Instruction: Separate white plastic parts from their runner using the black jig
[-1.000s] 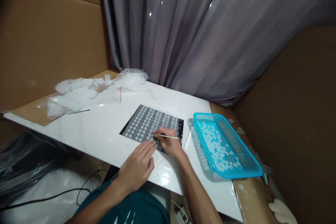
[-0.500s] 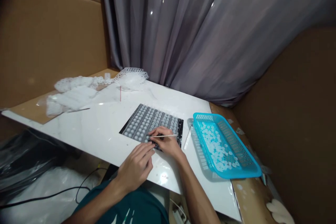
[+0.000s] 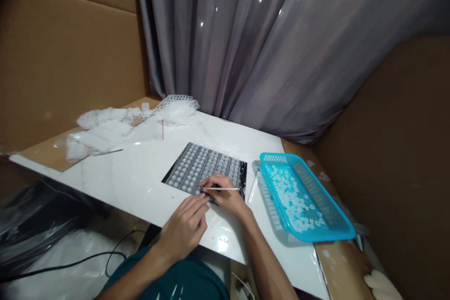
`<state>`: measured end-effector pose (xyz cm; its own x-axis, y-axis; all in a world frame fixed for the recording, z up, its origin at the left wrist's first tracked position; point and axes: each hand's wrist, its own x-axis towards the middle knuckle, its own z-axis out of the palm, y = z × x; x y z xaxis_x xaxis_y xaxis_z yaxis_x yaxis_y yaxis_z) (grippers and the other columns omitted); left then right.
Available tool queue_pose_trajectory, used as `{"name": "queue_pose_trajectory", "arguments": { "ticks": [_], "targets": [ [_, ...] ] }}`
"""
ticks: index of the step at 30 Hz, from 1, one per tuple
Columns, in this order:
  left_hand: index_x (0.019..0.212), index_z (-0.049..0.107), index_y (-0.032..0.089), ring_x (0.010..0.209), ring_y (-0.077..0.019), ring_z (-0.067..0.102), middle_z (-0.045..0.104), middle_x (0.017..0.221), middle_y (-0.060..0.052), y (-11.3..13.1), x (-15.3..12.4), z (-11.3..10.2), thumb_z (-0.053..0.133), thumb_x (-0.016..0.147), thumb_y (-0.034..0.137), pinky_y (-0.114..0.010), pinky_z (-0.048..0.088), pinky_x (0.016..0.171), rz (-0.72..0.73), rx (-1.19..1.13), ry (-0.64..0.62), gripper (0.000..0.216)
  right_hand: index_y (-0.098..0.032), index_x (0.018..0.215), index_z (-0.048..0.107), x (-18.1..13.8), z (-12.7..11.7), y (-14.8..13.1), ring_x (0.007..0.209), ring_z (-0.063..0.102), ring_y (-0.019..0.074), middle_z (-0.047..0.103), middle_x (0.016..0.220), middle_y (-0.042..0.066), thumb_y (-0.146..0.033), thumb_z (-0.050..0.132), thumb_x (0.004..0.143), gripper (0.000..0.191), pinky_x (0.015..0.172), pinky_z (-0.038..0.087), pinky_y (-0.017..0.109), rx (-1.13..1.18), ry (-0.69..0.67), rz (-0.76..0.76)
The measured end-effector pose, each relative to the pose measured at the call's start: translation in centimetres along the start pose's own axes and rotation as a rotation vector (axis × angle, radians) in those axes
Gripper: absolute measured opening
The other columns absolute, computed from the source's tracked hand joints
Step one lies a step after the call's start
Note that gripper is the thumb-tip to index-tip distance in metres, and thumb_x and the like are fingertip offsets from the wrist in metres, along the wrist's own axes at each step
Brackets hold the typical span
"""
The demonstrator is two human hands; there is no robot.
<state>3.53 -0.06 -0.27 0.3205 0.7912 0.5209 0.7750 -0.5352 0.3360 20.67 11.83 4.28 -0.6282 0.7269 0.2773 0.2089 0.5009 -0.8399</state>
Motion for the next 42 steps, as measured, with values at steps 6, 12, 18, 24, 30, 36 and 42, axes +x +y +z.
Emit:
{"name": "queue_pose_trajectory", "arguments": {
  "ticks": [6,12,18,24,30,36,42],
  "targets": [
    [0.127,0.068,0.015,0.133,-0.0328,0.066,0.073,0.134,-0.014,0.1,0.2,0.0,0.055,0.095,0.008,-0.055,0.054,0.117,0.004,0.001,0.02,0.035,-0.025,0.08,0.073,0.0,0.3,1.2,0.105,0.075,0.0277,0.083,0.109,0.007,-0.022,0.072,0.098,0.019,0.096,0.054,0.043,-0.132,-0.027,-0.052],
    [0.119,0.069,0.019,0.123,-0.0322,0.07,0.075,0.123,-0.012,0.1,0.5,0.2,0.055,0.096,0.009,-0.057,0.057,0.112,-0.022,-0.041,0.018,0.029,-0.027,0.093,0.081,0.1,1.0,2.0,0.105,0.075,0.0287,0.084,0.111,0.006,-0.01,0.072,0.092,0.019,0.103,0.049,0.047,-0.286,-0.037,-0.099],
    [0.127,0.067,0.017,0.132,-0.0328,0.067,0.074,0.132,-0.012,0.1,0.4,0.0,0.05,0.097,0.006,-0.057,0.056,0.114,-0.004,-0.023,0.021,0.036,-0.025,0.085,0.075,0.3,1.0,1.4,0.101,0.08,0.0287,0.085,0.102,0.007,-0.034,0.071,0.102,0.02,0.091,0.059,0.043,0.029,0.161,0.051],
    [0.128,0.066,0.015,0.135,-0.0321,0.065,0.073,0.133,-0.013,0.1,0.5,-0.3,0.05,0.097,0.005,-0.055,0.054,0.116,0.005,-0.031,0.013,0.036,-0.022,0.082,0.07,-0.2,-0.7,1.1,0.104,0.079,0.0281,0.083,0.103,0.009,-0.037,0.08,0.095,0.022,0.094,0.061,0.042,0.207,0.125,0.109],
    [0.13,0.066,0.018,0.135,-0.0315,0.064,0.072,0.135,-0.013,0.0,0.4,-0.4,0.049,0.098,0.006,-0.056,0.054,0.116,0.0,-0.024,0.043,0.038,-0.021,0.081,0.072,-0.7,-1.6,1.2,0.1,0.079,0.027,0.083,0.1,0.009,-0.039,0.082,0.093,0.023,0.089,0.062,0.041,0.196,0.012,0.121],
    [0.124,0.067,0.019,0.13,-0.0317,0.065,0.07,0.136,-0.013,0.2,0.4,-0.7,0.05,0.097,0.006,-0.056,0.055,0.111,-0.027,-0.032,0.054,0.034,-0.021,0.081,0.073,-0.7,-1.5,1.1,0.1,0.08,0.0277,0.084,0.1,0.009,-0.042,0.082,0.093,0.026,0.089,0.063,0.042,0.19,0.005,0.122],
    [0.124,0.066,0.019,0.13,-0.0324,0.063,0.069,0.136,-0.012,0.2,0.3,-0.7,0.053,0.097,0.007,-0.056,0.054,0.111,-0.051,-0.024,0.052,0.032,-0.022,0.081,0.071,-0.7,-1.4,1.2,0.101,0.08,0.0273,0.084,0.102,0.009,-0.04,0.081,0.095,0.025,0.09,0.062,0.041,0.188,-0.007,0.114]
  ]
}}
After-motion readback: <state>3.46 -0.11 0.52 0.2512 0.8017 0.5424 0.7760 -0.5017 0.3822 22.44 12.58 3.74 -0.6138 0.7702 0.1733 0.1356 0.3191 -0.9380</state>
